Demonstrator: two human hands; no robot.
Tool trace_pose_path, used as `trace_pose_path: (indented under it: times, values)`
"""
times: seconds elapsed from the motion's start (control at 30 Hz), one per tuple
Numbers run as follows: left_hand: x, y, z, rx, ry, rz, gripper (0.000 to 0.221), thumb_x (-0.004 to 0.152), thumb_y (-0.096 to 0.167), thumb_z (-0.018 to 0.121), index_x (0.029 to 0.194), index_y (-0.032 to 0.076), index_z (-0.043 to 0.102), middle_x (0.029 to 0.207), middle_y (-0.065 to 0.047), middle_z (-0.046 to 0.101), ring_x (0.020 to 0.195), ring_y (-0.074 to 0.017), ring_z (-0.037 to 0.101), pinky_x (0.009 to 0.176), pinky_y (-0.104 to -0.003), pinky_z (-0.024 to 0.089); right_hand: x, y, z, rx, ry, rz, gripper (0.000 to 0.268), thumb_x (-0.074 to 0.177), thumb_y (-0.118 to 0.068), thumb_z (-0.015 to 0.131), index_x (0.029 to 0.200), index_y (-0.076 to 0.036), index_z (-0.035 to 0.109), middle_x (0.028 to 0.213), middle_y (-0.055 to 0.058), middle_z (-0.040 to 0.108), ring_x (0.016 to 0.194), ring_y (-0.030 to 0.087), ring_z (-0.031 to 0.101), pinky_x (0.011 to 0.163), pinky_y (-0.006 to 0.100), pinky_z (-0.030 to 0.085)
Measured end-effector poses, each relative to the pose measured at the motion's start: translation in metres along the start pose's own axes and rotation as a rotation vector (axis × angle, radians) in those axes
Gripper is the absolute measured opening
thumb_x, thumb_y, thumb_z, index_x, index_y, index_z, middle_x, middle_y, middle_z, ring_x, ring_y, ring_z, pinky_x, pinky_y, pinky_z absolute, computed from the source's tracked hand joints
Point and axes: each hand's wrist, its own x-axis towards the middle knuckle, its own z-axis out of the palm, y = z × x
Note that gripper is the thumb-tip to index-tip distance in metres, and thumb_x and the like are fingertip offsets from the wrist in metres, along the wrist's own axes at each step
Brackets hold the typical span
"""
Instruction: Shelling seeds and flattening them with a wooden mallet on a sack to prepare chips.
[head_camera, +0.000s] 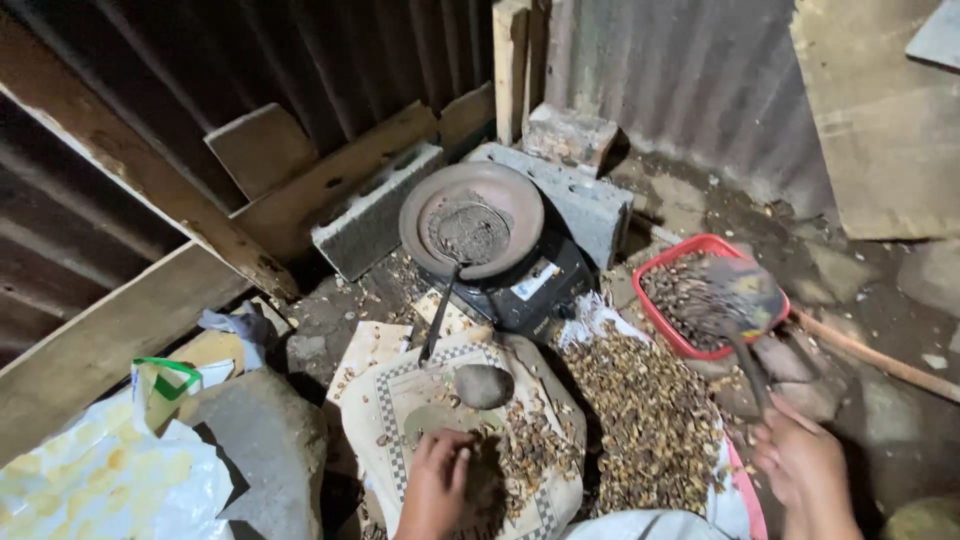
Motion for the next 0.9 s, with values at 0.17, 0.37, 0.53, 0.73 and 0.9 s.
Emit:
trace_pose_path:
  times: [0.17, 0.37, 0.53, 0.73, 0.9]
  values:
    - [0.032, -0.032, -0.006, -0.219, 0.092, -0.305, 0.024, 0.098, 0.021, 0.062, 0.115, 0.008, 0.074, 0.106, -0.013, 0.070, 0.087, -0.0257, 0.065, 0.079, -0.034, 0.056, -0.042, -0.014, 0.023, -0.008, -0.081, 0.020, 0.041, 0.101, -0.009, 0.053, 0.142, -0.010, 0.059, 0.074, 0.001, 0.048, 0.052, 0.008, 0.033, 0.045, 0.025, 0.026]
    - [0.109, 0.051, -0.057, -0.953, 0.129, -0.597, 0.052, 0.105, 0.041, 0.042, 0.130, -0.001, 0.060, 0.110, -0.014, 0.070, 0.090, -0.0214, 0.069, 0.082, -0.035, 0.058, -0.043, -0.010, 0.011, -0.036, -0.119, -0.001, 0.043, 0.102, -0.010, 0.052, 0.145, -0.011, 0.059, 0.074, 0.002, 0.048, 0.053, 0.008, 0.031, 0.047, 0.026, 0.026]
    - [0.151, 0.066, -0.062, -1.207, -0.042, -0.866, 0.064, 0.103, 0.051, 0.034, 0.132, -0.003, 0.051, 0.106, -0.014, 0.071, 0.085, -0.0253, 0.073, 0.074, -0.033, 0.060, -0.050, -0.020, 0.002, -0.056, -0.101, -0.001, 0.046, 0.103, -0.008, 0.052, 0.149, -0.010, 0.055, 0.077, 0.004, 0.049, 0.053, 0.009, 0.030, 0.048, 0.027, 0.027]
    - [0.162, 0.041, -0.038, -0.988, -0.139, -0.802, 0.028, 0.103, 0.034, 0.054, 0.109, 0.007, 0.061, 0.073, 0.000, 0.049, 0.053, -0.0100, 0.036, 0.042, -0.026, 0.024, -0.046, -0.053, 0.008, -0.127, -0.161, -0.068, 0.053, 0.100, -0.004, 0.048, 0.153, -0.005, 0.048, 0.083, 0.001, 0.051, 0.059, 0.008, 0.040, 0.046, 0.031, 0.029]
    - [0.160, 0.058, -0.053, -0.912, -0.124, -0.829, 0.027, 0.103, 0.028, 0.050, 0.110, 0.004, 0.061, 0.071, 0.001, 0.047, 0.054, -0.0101, 0.037, 0.046, -0.027, 0.025, -0.057, -0.097, 0.069, -0.251, -0.267, -0.100, 0.051, 0.106, -0.013, 0.051, 0.156, -0.007, 0.052, 0.076, 0.004, 0.048, 0.052, 0.010, 0.032, 0.043, 0.029, 0.025]
